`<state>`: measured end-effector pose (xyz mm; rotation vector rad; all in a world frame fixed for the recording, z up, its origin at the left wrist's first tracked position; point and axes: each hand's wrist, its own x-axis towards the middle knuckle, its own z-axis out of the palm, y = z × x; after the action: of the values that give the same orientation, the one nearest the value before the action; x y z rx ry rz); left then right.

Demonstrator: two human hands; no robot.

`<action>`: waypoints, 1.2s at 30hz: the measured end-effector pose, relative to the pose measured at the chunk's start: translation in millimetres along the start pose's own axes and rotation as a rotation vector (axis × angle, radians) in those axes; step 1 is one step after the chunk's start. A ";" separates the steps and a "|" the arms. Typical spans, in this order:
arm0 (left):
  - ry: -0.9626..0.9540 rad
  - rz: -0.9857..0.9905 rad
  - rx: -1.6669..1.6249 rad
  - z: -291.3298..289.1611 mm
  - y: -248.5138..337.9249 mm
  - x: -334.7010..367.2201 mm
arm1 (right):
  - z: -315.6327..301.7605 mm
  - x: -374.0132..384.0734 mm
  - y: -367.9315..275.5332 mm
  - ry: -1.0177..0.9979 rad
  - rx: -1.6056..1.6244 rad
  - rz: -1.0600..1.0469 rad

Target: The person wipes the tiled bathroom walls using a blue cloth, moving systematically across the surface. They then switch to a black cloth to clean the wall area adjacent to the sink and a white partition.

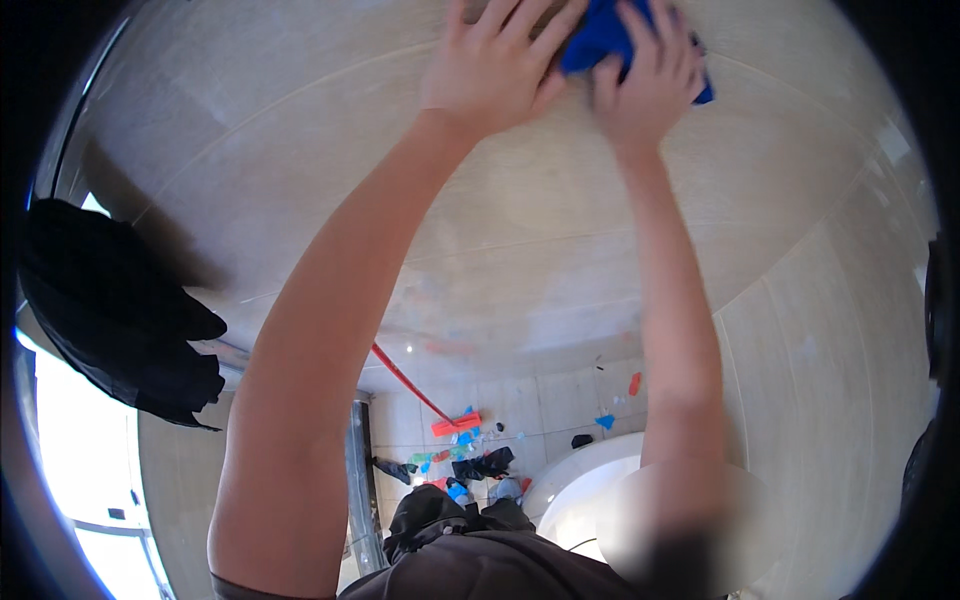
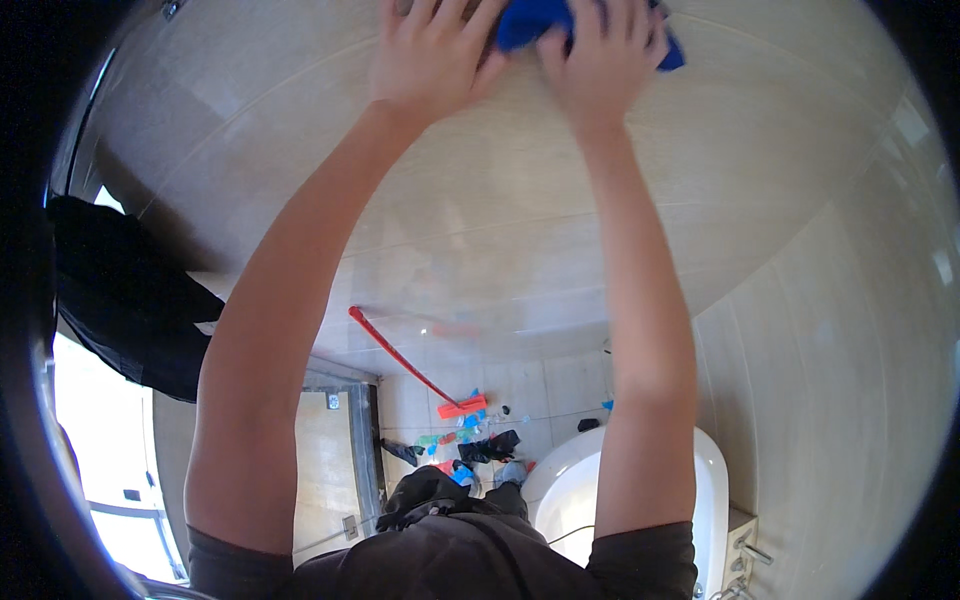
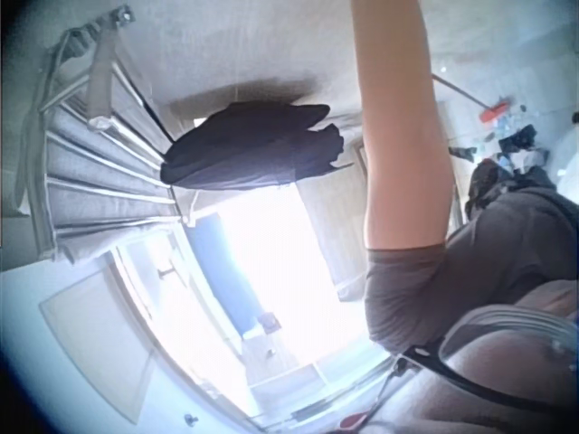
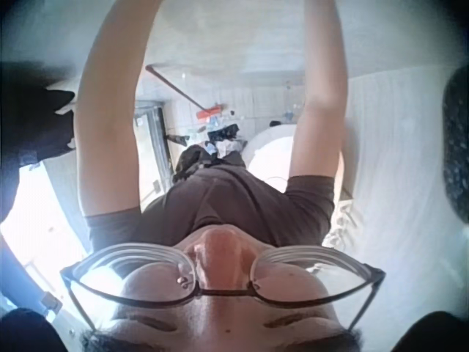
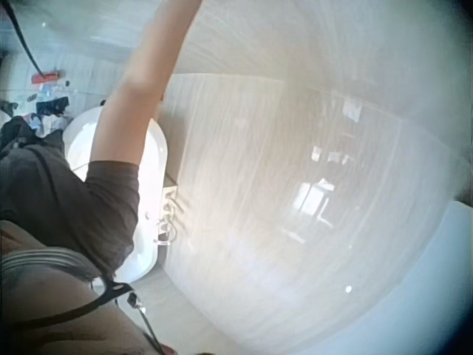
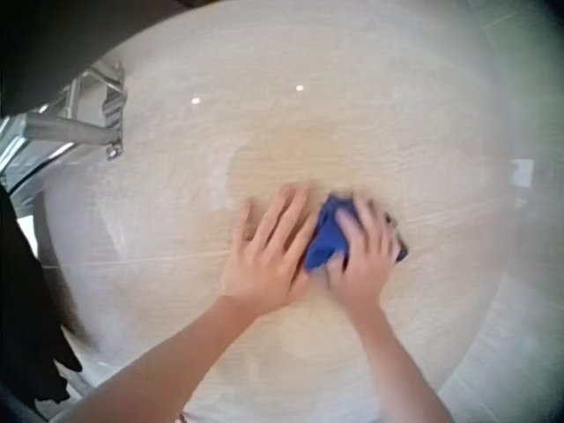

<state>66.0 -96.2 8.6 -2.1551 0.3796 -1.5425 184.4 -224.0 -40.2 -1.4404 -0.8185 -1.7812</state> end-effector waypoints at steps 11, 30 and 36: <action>-0.013 -0.025 0.009 5.4 0.4 -1.0 | -36.9 -36.0 0.9 -0.416 0.105 -0.047; -0.222 -0.090 0.072 -8.7 13.5 6.9 | -53.1 -172.3 -40.8 -0.491 0.107 0.071; -0.178 -0.080 0.132 -18.2 20.6 9.2 | -51.7 -113.4 -24.9 -0.581 0.116 -0.056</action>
<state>52.7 -122.0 10.4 -2.2047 0.1313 -1.3627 151.9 -238.0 -162.3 -1.8987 -1.2377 -1.3290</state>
